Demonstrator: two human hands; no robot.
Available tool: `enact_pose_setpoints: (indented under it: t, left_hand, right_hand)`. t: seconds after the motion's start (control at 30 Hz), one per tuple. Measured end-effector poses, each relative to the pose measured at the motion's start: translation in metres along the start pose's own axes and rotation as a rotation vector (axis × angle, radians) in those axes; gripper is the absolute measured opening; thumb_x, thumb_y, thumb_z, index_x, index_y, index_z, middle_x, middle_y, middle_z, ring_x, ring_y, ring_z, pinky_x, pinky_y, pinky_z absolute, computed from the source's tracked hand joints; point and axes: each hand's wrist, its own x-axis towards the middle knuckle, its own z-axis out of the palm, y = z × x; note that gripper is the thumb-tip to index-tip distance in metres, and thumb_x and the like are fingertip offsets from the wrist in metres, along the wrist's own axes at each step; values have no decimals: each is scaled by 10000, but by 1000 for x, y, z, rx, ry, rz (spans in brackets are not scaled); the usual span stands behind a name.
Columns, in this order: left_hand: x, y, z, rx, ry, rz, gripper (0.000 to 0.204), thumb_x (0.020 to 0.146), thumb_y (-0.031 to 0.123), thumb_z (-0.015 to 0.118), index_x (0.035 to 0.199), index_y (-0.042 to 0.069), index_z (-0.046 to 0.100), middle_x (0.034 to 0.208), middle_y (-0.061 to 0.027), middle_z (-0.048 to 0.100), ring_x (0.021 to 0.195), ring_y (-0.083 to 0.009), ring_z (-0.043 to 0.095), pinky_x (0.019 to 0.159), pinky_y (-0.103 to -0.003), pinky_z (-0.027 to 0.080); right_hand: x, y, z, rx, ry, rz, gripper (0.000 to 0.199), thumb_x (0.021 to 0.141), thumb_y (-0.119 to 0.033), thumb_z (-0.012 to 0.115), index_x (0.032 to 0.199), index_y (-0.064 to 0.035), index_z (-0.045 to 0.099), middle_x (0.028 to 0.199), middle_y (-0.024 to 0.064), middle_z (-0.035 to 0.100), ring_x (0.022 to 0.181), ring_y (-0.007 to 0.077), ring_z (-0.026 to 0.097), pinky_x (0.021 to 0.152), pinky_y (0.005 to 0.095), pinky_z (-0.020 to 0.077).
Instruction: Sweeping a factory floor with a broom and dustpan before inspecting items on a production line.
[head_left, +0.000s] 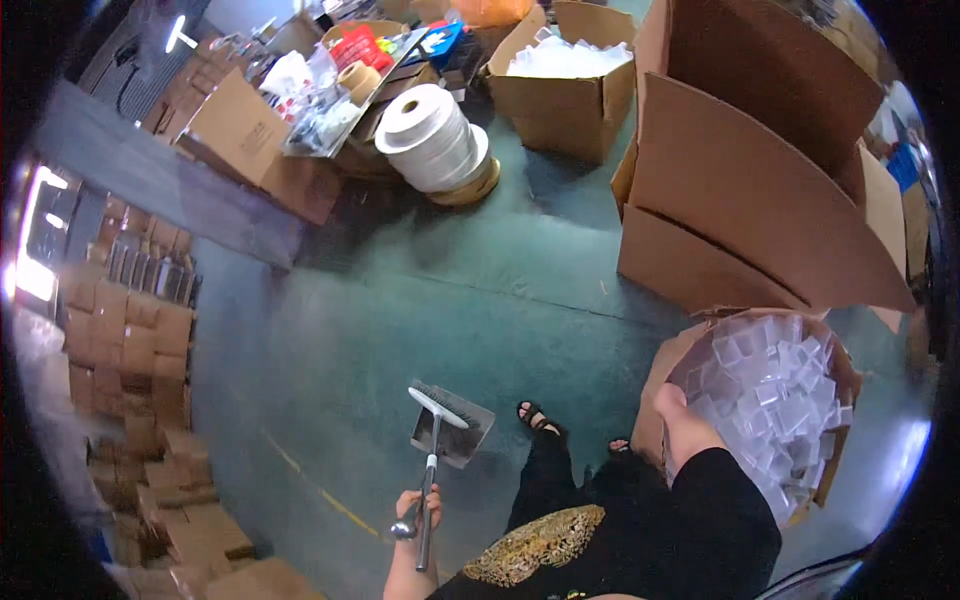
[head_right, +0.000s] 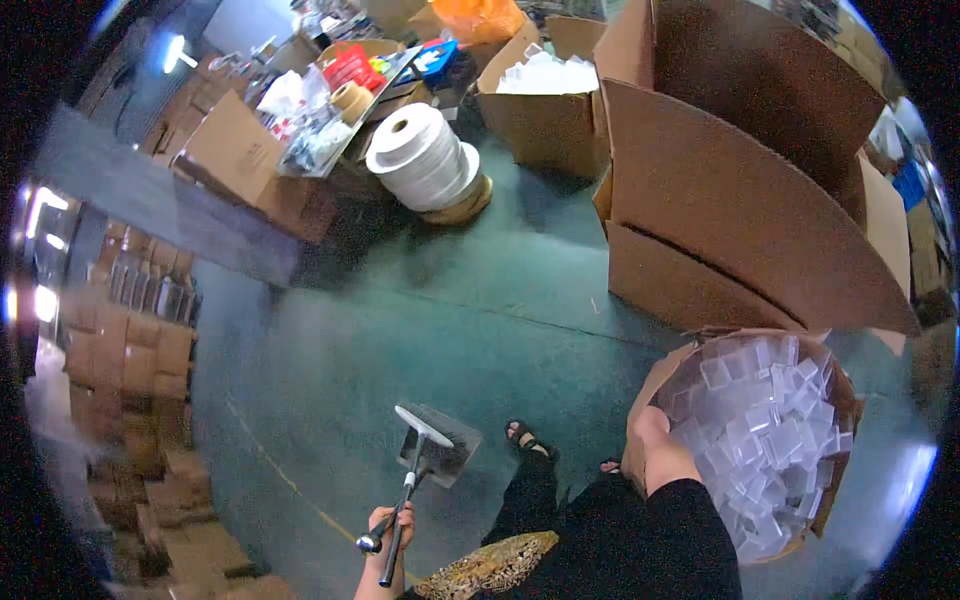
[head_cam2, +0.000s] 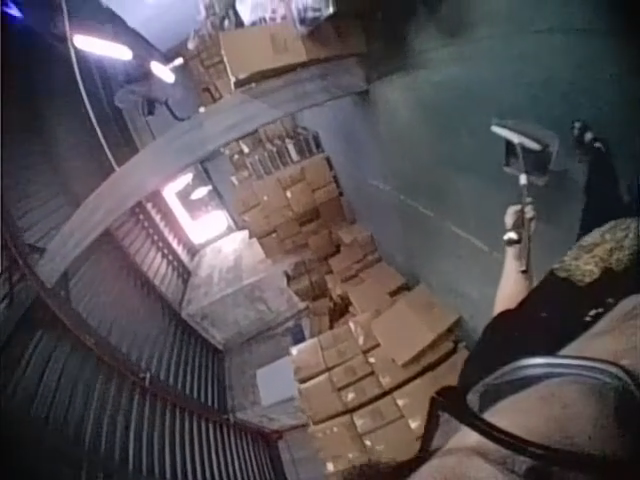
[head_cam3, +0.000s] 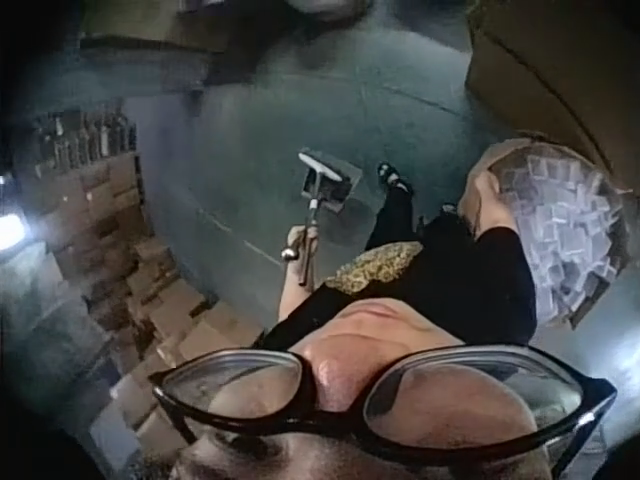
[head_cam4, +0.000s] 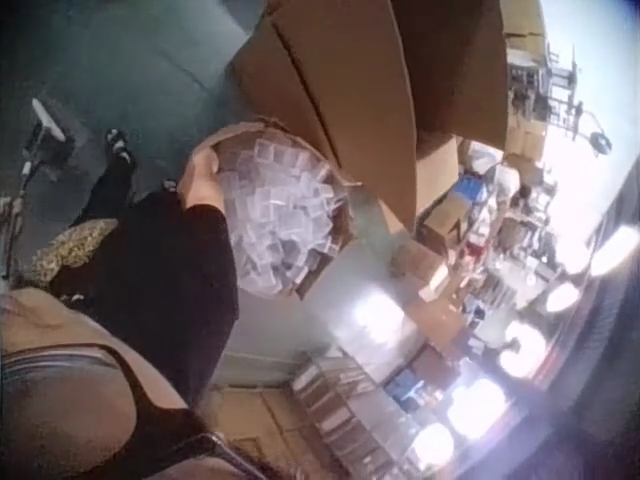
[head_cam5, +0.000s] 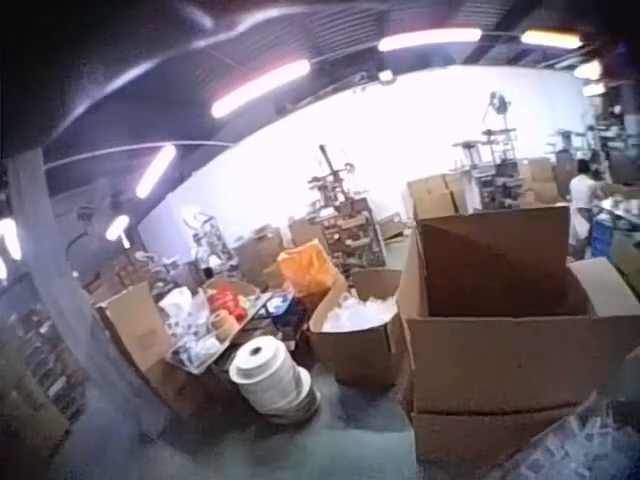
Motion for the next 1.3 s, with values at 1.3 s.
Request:
enact_pose_setpoints:
  t: [1.3]
  left_hand:
    - [327, 65, 570, 323, 85, -443, 396, 636, 101, 474, 950, -109, 357, 729, -106, 416, 541, -142, 399, 467, -213, 384]
  right_hand:
    - [271, -240, -381, 562, -47, 223, 269, 773, -110, 347, 964, -21, 515, 955, 161, 551, 850, 293, 550, 702, 402, 444]
